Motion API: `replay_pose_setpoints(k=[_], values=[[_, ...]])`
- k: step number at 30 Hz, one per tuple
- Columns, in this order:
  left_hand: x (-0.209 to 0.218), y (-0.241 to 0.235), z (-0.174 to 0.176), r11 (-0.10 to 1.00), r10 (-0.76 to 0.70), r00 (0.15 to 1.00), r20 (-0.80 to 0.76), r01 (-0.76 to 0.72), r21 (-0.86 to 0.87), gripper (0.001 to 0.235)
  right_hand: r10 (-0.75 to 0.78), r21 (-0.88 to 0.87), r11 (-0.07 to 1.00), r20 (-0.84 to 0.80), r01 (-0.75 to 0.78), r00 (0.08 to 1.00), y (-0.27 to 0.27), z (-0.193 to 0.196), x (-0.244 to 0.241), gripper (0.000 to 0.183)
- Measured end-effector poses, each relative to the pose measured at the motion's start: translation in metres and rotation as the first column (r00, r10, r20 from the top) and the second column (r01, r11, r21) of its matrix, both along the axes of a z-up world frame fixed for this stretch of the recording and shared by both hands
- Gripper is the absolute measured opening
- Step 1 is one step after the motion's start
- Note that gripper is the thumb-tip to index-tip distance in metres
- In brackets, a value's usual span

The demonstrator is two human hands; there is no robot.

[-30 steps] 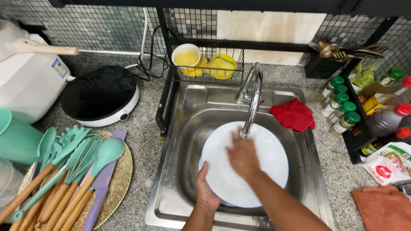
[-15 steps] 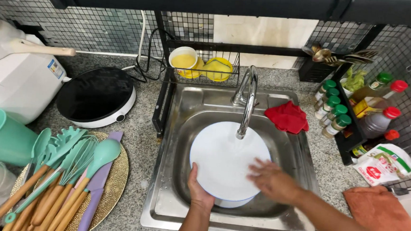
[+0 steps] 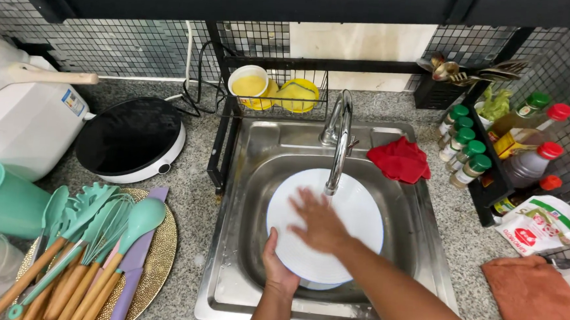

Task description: The person washes white plates and a teal cup under running water in a kitchen sink. They rinse each item by hand, place the plates into a dish rack above the sink, and then wash the cup.

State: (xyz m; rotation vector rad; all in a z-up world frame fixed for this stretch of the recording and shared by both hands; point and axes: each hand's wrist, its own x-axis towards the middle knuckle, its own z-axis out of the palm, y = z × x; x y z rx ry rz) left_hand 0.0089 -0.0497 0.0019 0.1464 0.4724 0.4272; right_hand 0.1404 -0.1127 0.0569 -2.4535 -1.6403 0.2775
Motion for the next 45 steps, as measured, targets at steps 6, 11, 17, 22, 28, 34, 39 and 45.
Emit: replay_pose_setpoints(k=[6,11,17,22,28,34,39,45], values=[[-0.011,0.004,0.023,0.997,0.059,0.995,-0.086,-0.055,0.048,0.069,-0.319,-0.010,0.945,0.206,0.328,0.925,-0.030,-0.026,0.074,0.062],[-0.005,0.025,0.050,0.995,0.005,0.982,-0.189,0.015,0.100,0.068,-0.421,0.069,0.625,-0.810,0.778,0.409,-0.085,-0.010,0.075,0.070],[0.047,0.051,-0.040,0.656,0.074,0.854,-0.514,0.347,0.670,0.069,-0.069,-0.140,0.287,-0.990,0.948,-0.126,-0.113,0.010,0.060,0.045],[0.081,0.013,0.002,-0.296,0.730,0.581,-0.359,0.743,0.601,0.076,-0.086,0.003,0.164,-0.996,0.987,0.017,-0.127,-0.008,0.056,0.042],[0.117,-0.029,0.058,-0.395,0.603,0.543,-0.584,0.839,0.373,0.063,0.013,-0.075,0.087,-0.997,0.993,-0.076,-0.133,-0.001,0.037,0.044],[0.094,-0.037,0.044,-0.801,0.066,0.905,-0.419,0.299,0.518,0.065,-0.008,-0.151,0.085,-0.989,0.985,-0.150,-0.142,-0.035,0.049,0.055],[0.077,0.015,0.098,-0.795,0.408,0.716,-0.567,0.584,0.166,0.062,-0.078,-0.260,0.183,-0.965,0.948,-0.250,-0.140,-0.022,0.029,0.063],[0.104,-0.017,0.059,-0.765,0.316,0.716,-0.623,0.580,0.278,0.075,0.090,-0.209,0.312,-0.965,0.927,-0.248,-0.109,-0.058,0.031,0.066]])
